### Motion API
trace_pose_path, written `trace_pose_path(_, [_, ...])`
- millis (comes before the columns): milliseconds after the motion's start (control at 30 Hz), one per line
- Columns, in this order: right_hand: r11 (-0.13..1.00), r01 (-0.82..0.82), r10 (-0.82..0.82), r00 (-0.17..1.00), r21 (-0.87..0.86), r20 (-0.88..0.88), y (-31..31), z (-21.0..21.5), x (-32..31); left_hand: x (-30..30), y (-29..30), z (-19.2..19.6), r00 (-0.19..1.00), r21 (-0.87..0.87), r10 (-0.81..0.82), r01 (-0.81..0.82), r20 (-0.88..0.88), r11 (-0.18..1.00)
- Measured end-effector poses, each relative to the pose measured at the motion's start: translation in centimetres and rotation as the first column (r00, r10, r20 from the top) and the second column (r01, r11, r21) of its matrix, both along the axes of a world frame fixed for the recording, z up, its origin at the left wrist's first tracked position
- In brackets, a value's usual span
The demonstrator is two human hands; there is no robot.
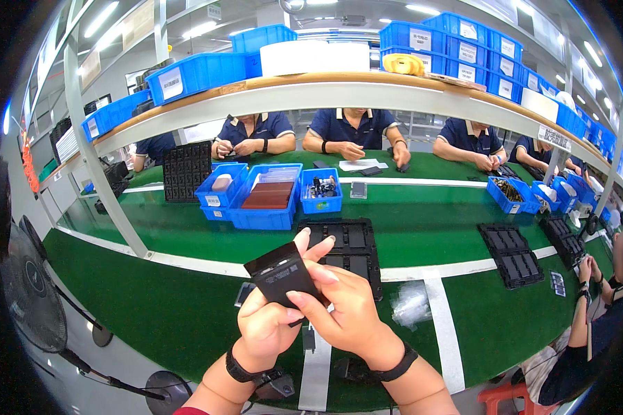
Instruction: Assembling small electronic components on a factory production line.
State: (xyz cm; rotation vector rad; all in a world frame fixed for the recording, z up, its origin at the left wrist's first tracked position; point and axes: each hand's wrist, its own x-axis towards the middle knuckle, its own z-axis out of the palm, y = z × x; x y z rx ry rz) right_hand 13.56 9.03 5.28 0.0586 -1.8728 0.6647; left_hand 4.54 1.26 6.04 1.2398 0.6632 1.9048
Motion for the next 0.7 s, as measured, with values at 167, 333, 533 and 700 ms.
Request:
trace_pose_path(167, [0.928, -0.1, 0.136, 0.988, -0.358, 0.077, 0.2, -1.0, 0.8, -1.7, 0.2, -0.4, 0.99, 0.083, -0.073, 0.084, -0.124, 0.993])
trace_pose_path(333, [0.918, -0.184, 0.213, 0.976, -0.351, 0.046, 0.0, -0.7, 0.5, -2.4, -0.7, 0.1, 0.98, -0.036, 0.077, -0.084, -0.181, 0.996])
trace_pose_path(533, [0.827, -0.271, 0.323, 0.946, -0.493, 0.023, -0.4, -0.5, 0.9, -3.0, -1.3, 0.8, 0.972, -0.066, 0.021, -0.038, -0.236, 0.997])
trace_pose_path(700, [0.794, -0.268, 0.347, 0.937, -0.545, 0.046, -0.8, -0.5, 0.8, -3.3, -1.3, 1.0, 0.988, 0.041, -0.003, 0.01, -0.156, 0.999])
